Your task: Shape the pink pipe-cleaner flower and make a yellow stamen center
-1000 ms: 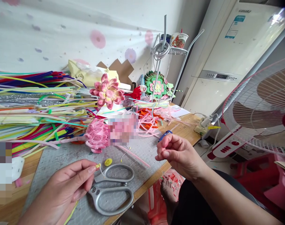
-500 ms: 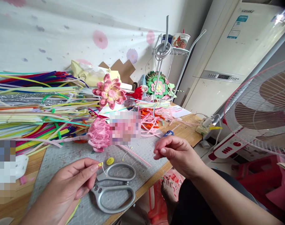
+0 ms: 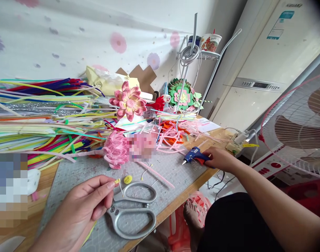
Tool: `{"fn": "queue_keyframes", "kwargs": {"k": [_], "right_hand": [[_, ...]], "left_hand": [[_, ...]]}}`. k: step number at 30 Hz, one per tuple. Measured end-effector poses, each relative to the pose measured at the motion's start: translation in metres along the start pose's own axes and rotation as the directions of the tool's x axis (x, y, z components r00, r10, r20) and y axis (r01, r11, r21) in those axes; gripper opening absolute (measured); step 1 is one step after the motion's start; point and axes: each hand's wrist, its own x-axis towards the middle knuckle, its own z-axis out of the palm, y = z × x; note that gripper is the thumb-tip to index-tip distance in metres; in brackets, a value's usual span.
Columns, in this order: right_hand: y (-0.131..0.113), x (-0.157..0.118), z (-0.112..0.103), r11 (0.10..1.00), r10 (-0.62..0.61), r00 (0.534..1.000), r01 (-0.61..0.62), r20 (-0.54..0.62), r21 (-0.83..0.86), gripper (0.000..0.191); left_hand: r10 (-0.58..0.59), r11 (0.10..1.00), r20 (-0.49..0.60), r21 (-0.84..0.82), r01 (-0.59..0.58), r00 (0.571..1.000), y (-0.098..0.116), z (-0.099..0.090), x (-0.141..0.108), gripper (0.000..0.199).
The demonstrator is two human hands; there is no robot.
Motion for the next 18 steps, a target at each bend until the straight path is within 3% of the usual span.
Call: {"fn": "queue_keyframes", "kwargs": {"k": [4, 7, 8, 10, 12, 14, 16, 18], "right_hand": [[-0.003, -0.004, -0.003, 0.996, 0.052, 0.999, -0.052, -0.002, 0.076, 0.016], [-0.019, -0.017, -0.007, 0.968, 0.038, 0.998, -0.023, -0.055, 0.249, 0.021], [-0.027, -0.023, -0.006, 0.890, 0.063, 0.993, -0.010, -0.102, 0.455, 0.022], [-0.045, -0.037, 0.001, 0.710, 0.092, 0.993, -0.015, -0.072, 0.704, 0.024], [-0.063, -0.050, 0.016, 0.582, 0.090, 0.996, -0.054, 0.002, 0.812, 0.024], [-0.080, -0.061, 0.032, 0.511, 0.070, 0.996, -0.075, 0.046, 0.856, 0.022], [-0.095, -0.068, 0.045, 0.522, -0.014, 0.994, -0.088, 0.112, 0.848, 0.023], [-0.110, -0.072, 0.052, 0.596, -0.132, 0.982, -0.031, 0.136, 0.803, 0.023]], "left_hand": [[0.054, 0.998, 0.019, -0.016, -0.053, 0.998, -0.002, -0.001, 0.001, 0.025], [0.088, 0.996, 0.038, -0.035, -0.086, 0.995, -0.004, -0.001, 0.001, 0.023], [0.092, 0.995, 0.042, -0.040, -0.090, 0.995, -0.004, -0.001, 0.001, 0.022], [0.097, 0.994, 0.045, -0.054, -0.094, 0.994, -0.004, 0.000, 0.000, 0.020], [0.104, 0.993, 0.050, -0.066, -0.101, 0.993, -0.003, 0.001, -0.001, 0.019], [0.111, 0.992, 0.049, -0.068, -0.108, 0.993, -0.002, 0.003, -0.002, 0.017], [0.113, 0.992, 0.039, -0.057, -0.111, 0.993, -0.001, 0.004, -0.003, 0.016], [0.108, 0.994, 0.022, -0.037, -0.107, 0.994, 0.000, 0.005, -0.004, 0.014]]}}
